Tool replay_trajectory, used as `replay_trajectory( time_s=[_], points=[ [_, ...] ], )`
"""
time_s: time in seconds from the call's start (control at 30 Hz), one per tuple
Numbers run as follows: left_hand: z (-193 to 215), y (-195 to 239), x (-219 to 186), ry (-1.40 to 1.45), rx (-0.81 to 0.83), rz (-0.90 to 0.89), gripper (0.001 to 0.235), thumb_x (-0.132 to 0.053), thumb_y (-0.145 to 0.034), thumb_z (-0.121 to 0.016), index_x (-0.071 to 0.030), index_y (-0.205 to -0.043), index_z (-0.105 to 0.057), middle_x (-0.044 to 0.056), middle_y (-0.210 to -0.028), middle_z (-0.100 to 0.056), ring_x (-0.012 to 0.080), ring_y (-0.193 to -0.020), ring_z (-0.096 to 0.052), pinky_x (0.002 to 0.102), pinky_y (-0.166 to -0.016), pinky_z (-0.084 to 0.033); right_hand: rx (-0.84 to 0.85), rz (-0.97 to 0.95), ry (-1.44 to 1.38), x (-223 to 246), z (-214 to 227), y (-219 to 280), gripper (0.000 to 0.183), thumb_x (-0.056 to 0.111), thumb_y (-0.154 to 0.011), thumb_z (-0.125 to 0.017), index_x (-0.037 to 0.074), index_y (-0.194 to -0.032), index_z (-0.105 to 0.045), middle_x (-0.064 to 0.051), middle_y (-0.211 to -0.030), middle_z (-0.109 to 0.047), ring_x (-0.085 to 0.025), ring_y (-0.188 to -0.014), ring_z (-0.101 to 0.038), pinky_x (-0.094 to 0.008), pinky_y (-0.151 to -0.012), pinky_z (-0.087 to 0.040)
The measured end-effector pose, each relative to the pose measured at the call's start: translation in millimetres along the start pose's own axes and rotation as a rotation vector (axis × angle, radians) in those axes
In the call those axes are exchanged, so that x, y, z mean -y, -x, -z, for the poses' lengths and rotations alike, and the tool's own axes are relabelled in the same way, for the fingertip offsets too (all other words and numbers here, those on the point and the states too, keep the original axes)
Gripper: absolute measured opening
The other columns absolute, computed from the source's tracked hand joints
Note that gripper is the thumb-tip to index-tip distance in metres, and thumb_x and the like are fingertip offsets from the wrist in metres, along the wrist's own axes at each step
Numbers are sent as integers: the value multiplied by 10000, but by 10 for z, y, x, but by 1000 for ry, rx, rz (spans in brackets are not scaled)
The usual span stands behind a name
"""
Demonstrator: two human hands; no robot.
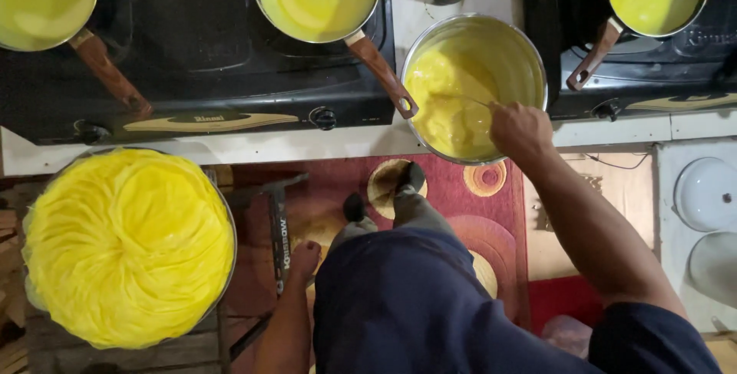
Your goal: Cook and stack thin crepes using multiple pans on gas stoves
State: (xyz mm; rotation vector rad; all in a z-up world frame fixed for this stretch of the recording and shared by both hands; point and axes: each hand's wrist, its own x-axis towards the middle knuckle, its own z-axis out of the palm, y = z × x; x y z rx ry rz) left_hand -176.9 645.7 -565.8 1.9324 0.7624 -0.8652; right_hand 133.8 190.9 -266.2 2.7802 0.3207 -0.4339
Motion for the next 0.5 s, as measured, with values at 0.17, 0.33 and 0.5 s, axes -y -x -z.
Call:
replay_trajectory(
  time_s=[0.17,0.33,0.5],
  points=[
    [415,631,-942,353,223,-58,700,-615,-930,-706,-103,-1406,-664,229,-1436,-603,411,-1307,-582,500,-1101,-488,403,-127,25,4,491,189,395,338,-893,-480,202,-962,-844,-84,-938,-827,-277,-958,-799,-429,-800,-624],
    [660,1428,-2166,63,499,-573,447,-309,-1023,-549,15,-1305,-673,310,-1315,-641,479,-1234,-581,552,-1098,-451,383,-61,-213,301,878,91,387,383,-961,-520,174,-1097,-816,-181,-1075,-800,-374,-1058,-757,-490,-911,-596],
    [745,1309,-2026,-151,508,-774,407,-240,-1040,-492,87,-1172,-696,358,-1157,-690,505,-1090,-648,560,-993,-510,244,-141,-76,200,656,147,291,284,-915,-569,147,-982,-816,-107,-919,-812,-299,-904,-799,-427,-775,-633]
  ],
)
